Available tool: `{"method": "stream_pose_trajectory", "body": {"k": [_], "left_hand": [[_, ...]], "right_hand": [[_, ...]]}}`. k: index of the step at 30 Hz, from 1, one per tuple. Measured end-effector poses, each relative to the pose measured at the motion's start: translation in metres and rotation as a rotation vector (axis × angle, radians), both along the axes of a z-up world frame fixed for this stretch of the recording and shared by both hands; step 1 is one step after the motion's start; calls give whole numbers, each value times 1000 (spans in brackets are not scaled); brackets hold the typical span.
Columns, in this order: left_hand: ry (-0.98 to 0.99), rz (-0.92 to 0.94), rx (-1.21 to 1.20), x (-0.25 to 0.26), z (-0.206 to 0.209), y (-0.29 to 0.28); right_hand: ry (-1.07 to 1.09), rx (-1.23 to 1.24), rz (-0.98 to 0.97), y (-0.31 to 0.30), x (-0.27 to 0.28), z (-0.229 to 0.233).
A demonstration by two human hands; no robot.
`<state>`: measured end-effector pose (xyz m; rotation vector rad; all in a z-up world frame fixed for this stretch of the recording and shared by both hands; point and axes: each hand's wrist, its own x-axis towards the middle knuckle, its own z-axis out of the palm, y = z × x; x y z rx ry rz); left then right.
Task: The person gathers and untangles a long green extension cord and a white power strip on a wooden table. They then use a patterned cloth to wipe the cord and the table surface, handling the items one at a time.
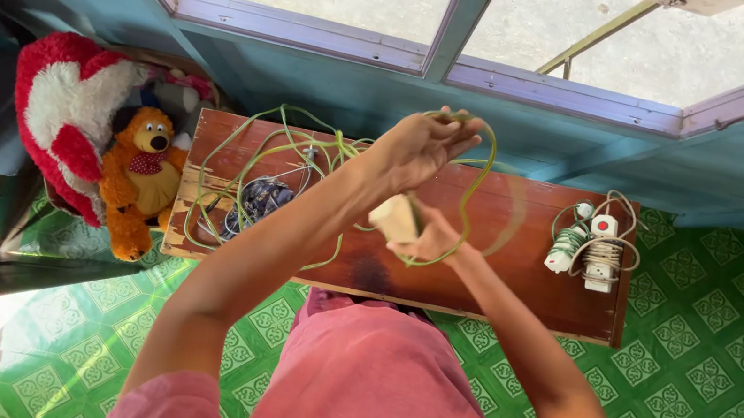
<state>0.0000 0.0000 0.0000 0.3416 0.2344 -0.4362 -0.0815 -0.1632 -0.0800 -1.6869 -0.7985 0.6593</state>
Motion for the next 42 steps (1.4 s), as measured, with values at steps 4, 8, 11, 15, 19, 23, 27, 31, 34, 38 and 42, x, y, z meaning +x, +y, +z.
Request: {"method": "stream_pose_trajectory", "body": {"k": [4, 8, 11, 15, 19, 23, 27, 31, 34, 38, 42], "left_hand": [[5, -205, 314, 33, -15, -6], [-170, -455, 790, 24, 9, 15], [-517, -160, 927, -19, 39, 61], [-708, 512, 910, -93, 40, 81], [-774, 138, 1012, -154, 19, 65], [-703, 24, 1184, -148, -7, 47], [-701, 200, 1204, -140, -25, 44], [-625, 304, 893, -137, -16, 66], [-529, 187, 828, -129, 4, 96], [-391, -80, 959, -130, 15, 92], [-395, -210, 1055, -124, 12, 69]], "right_hand": [[-199, -22, 129, 13, -21, 33], [-515, 170, 119, 19, -27, 50], [-644, 209, -59, 21, -31, 49], [-307, 6, -326, 26, -32, 41], [-659, 229, -214, 30, -12, 47], [-694, 146, -92, 40, 3, 54], [-432, 17, -79, 38, 2, 47], [-437, 223, -41, 27, 2, 46], [-306, -20, -94, 5, 5, 51], [-441, -26, -45, 7, -2, 60], [-725, -154, -123, 26, -5, 71]]}}
